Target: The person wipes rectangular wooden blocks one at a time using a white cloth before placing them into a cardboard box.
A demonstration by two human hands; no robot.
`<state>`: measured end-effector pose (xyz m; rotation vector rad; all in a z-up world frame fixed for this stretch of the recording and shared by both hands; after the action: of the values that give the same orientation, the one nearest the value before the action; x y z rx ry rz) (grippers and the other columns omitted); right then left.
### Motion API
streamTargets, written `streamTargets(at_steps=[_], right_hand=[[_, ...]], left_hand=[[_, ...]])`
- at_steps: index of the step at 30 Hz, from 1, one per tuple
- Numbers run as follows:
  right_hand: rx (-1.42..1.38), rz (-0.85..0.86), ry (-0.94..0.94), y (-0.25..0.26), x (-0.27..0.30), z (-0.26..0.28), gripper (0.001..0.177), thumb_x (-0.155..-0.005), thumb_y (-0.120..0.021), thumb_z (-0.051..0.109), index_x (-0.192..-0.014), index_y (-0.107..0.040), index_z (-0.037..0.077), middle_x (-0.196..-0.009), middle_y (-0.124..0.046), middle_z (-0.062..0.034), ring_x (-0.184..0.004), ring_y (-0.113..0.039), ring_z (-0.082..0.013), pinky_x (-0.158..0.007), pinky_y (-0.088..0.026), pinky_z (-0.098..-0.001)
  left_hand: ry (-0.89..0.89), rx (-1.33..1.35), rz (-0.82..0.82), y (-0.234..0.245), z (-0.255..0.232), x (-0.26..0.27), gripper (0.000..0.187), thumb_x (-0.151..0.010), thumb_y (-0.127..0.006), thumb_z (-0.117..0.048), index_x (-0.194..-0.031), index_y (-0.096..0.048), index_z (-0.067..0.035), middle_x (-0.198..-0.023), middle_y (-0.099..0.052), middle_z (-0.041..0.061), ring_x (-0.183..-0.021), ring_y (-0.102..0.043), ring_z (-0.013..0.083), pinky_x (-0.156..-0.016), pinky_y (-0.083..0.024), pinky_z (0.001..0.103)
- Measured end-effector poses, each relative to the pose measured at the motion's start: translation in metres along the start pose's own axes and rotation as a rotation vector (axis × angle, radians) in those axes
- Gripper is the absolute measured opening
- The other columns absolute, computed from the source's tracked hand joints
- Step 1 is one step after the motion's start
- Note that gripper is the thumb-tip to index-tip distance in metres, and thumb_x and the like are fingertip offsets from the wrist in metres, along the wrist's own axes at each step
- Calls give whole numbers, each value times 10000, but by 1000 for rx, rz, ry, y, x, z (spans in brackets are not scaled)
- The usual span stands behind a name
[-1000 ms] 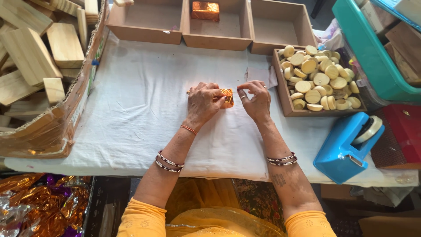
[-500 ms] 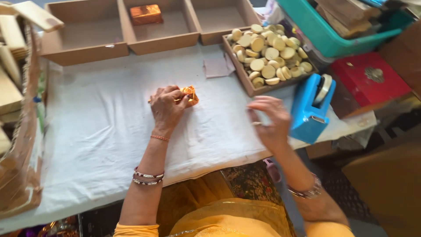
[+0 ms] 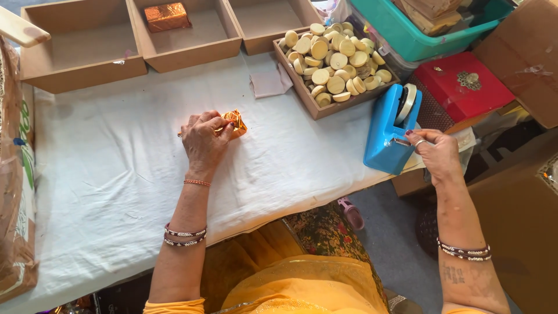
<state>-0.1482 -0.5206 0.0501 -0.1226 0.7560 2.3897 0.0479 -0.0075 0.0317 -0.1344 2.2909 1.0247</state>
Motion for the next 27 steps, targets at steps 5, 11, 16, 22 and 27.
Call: streamTargets(at_steps=[5, 11, 16, 22, 27], right_hand=[[-252, 13, -137, -3, 2, 10, 123, -906, -797, 134, -974, -767, 36, -1015, -741, 2, -909, -657, -93, -836, -524, -245], [-207, -40, -177, 9, 17, 38, 126, -971, -798, 158, -971, -760, 38, -869, -704, -16, -712, -538, -54, -615, -432, -213], [-417, 25, -323, -4, 42, 17, 92, -975, -731, 173, -986, -715, 83, -785, -685, -6, -606, -546, -79, -499, -426, -207], [-774, 0, -565, -30, 73, -21, 108, -979, -723, 206, -970, -711, 99, -777, -656, 19, -631, -605, -49, -557, -558, -215], [-849, -76, -546, -41, 78, -29, 120, -960, -734, 196, -990, -715, 81, -823, -708, -24, -667, -659, -80, -626, -618, -250]], left_hand=[[-16, -6, -7, 0, 0, 0, 126, -857, -811, -274, -913, -825, -163, -1123, -742, -43, -1094, -609, 210, -935, -407, 435], [-34, -13, -11, 1, -3, 0, 121, -858, -813, -270, -917, -827, -165, -1117, -742, -39, -1095, -612, 211, -941, -407, 438], [-39, -16, -9, 2, -3, 1, 126, -874, -810, -272, -931, -825, -160, -1128, -745, -37, -1097, -614, 206, -951, -411, 435], [-34, -5, -4, 2, -3, 1, 126, -866, -810, -268, -920, -825, -156, -1128, -748, -26, -1104, -617, 212, -932, -408, 438], [-43, -7, -13, 1, -2, 1, 129, -862, -812, -269, -925, -826, -157, -1136, -746, -23, -1107, -617, 216, -936, -409, 436]])
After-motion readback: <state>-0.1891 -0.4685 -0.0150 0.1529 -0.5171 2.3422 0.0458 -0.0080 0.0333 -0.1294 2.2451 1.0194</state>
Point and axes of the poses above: each hand's wrist, its own x-axis away from the middle knuckle, its own y-axis out of the back of the hand, z = x × y, the point moved 6 cm from there along -x, towards the middle knuckle
